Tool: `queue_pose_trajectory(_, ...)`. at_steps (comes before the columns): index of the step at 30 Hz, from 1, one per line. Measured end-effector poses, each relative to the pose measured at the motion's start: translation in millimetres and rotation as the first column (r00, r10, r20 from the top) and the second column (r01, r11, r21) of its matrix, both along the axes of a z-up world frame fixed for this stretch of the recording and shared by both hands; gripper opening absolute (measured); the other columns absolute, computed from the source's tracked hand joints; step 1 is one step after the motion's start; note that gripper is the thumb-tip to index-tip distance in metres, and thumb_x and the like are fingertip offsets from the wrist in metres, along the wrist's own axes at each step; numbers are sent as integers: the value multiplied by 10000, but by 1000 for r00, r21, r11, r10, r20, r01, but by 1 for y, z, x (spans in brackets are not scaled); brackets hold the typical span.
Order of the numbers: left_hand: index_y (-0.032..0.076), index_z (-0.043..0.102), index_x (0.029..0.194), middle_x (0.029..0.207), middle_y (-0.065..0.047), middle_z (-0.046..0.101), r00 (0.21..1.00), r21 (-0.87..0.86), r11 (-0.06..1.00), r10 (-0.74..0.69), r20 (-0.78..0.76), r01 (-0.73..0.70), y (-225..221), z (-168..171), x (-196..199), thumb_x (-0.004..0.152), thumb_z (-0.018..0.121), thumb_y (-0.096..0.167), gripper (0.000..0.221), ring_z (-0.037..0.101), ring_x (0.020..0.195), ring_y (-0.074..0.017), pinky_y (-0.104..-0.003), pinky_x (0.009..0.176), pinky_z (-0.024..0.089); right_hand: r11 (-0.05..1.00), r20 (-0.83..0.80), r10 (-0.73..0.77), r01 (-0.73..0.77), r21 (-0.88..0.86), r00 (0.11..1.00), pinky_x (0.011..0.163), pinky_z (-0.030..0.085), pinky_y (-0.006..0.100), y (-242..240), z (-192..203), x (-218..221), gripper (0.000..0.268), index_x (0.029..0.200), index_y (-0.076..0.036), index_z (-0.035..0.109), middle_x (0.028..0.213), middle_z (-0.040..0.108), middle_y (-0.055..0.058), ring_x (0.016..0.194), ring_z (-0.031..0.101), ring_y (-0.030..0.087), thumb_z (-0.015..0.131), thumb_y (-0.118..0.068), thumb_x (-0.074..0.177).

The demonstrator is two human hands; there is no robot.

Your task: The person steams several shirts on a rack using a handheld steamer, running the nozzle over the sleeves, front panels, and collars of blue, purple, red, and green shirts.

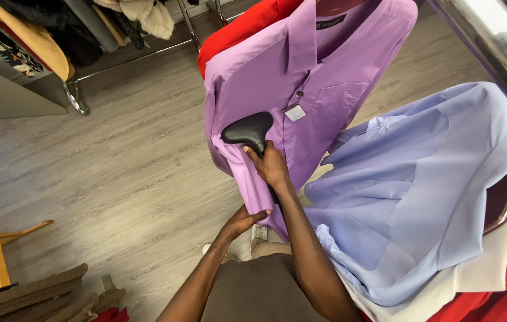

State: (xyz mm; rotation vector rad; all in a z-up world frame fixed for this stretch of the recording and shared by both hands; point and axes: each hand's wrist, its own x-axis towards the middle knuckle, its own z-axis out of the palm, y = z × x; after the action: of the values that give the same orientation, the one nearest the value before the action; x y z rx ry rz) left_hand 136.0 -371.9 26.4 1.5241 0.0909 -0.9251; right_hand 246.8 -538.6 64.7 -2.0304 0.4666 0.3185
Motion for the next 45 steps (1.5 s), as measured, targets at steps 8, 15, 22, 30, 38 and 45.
queue_pose_trajectory(8,119,736,899,800,38,613,990,-135,986,77,-120,-93,9,-41,-22,919,730,221,104,595,764,-110,-286,792,503,994,-138,78,-88,-66,987,817,598,502,11,-3,-20,658,1245,21,537,1044,728,301,859,765,406,644,-562,958)
queue_pose_trajectory(15,35,690,1122,983,-47,712,919,-182,917,306,-248,-354,8,-55,-30,920,744,166,247,704,932,-193,-461,905,575,985,-244,114,-142,-98,963,995,537,570,20,-10,-35,727,1286,27,526,1252,684,303,1188,660,472,601,-615,953)
queue_pose_trajectory(22,41,734,1020,969,-67,727,857,-191,864,386,-340,-465,18,-133,-30,921,810,263,255,661,934,-201,-510,961,531,973,-335,170,-212,-94,927,1054,500,580,30,-35,-48,721,1261,53,547,1285,666,319,1260,611,486,603,-597,955)
queue_pose_trajectory(30,123,681,1160,1076,-37,653,790,-148,840,410,-456,-521,20,-108,-29,896,681,382,369,636,1079,-236,-493,1029,501,961,-429,191,-257,-102,883,1032,526,550,37,-82,-60,735,1234,43,556,1208,701,288,1207,657,451,623,-620,923)
queue_pose_trajectory(38,86,500,1239,1103,-178,626,633,-63,699,601,-488,-712,50,-218,-31,1009,575,347,356,679,1091,-375,-557,979,530,944,-484,237,-318,-92,843,986,552,530,45,-108,-75,700,1208,41,605,1101,733,250,1137,697,413,619,-597,919)
queue_pose_trajectory(45,44,436,1288,1026,-151,609,583,51,633,739,-337,-772,58,-217,-37,1049,535,154,281,740,961,-379,-574,903,595,901,-544,305,-422,-100,782,997,560,486,41,-154,-83,714,1203,43,689,1138,750,238,1175,694,379,617,-605,912)
